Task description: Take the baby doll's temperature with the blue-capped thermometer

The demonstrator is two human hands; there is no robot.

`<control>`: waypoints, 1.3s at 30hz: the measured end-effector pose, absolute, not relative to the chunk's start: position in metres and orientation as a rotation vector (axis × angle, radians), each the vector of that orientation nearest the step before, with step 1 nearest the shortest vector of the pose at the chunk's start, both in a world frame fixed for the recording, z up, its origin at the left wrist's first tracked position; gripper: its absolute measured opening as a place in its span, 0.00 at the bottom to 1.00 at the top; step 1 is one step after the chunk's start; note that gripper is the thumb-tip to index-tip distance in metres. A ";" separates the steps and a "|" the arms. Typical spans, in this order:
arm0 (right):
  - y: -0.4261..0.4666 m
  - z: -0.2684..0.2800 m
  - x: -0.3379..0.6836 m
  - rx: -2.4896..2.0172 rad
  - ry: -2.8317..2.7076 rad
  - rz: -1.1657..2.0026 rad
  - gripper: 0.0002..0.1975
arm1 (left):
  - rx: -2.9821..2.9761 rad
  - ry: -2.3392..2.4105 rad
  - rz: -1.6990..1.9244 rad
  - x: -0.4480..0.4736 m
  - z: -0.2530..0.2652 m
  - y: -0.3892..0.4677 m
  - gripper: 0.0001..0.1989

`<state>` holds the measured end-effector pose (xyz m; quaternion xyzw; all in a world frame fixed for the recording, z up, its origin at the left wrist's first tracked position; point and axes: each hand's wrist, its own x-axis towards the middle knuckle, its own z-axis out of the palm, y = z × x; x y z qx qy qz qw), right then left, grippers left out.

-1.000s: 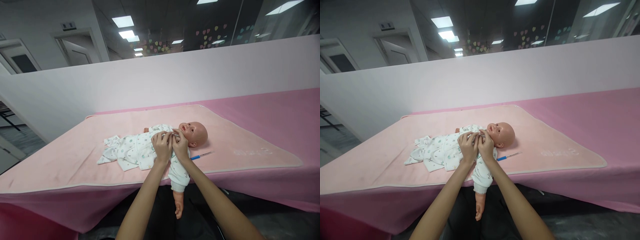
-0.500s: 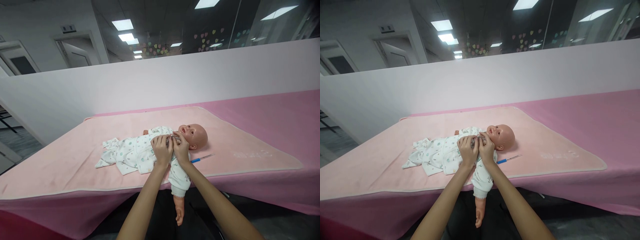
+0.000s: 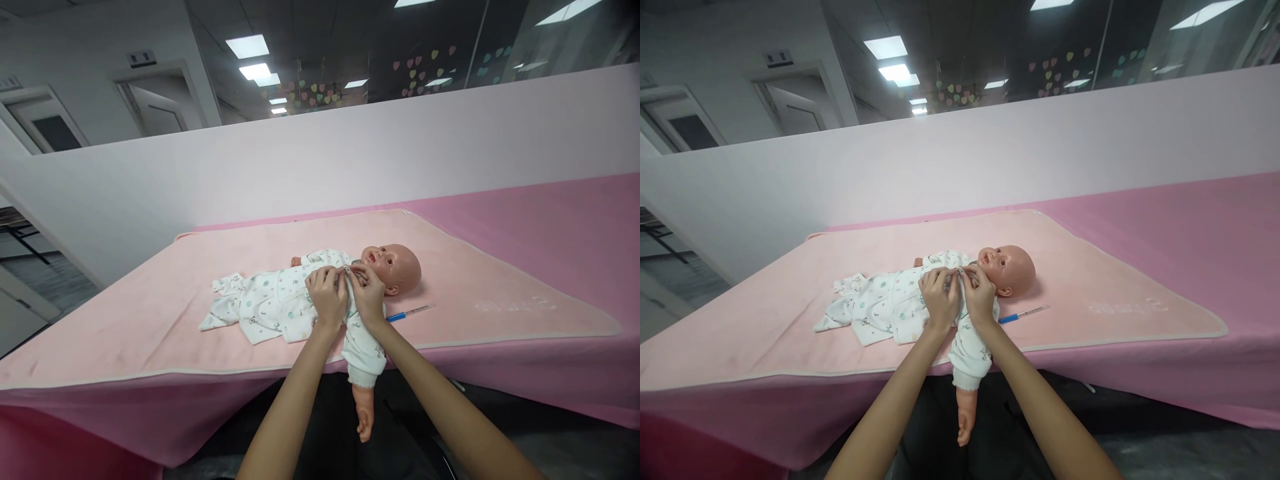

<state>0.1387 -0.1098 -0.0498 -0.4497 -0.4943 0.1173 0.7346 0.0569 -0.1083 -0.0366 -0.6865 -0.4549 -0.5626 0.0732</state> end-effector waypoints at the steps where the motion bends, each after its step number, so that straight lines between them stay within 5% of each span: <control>1: -0.110 -0.050 0.139 -0.994 -1.088 0.254 0.07 | -2.070 -1.367 -1.684 0.057 -0.037 -0.108 0.06; 39: -0.123 -0.046 0.129 -1.016 -1.374 -0.149 0.16 | -2.028 -1.581 -1.630 0.030 -0.033 -0.132 0.08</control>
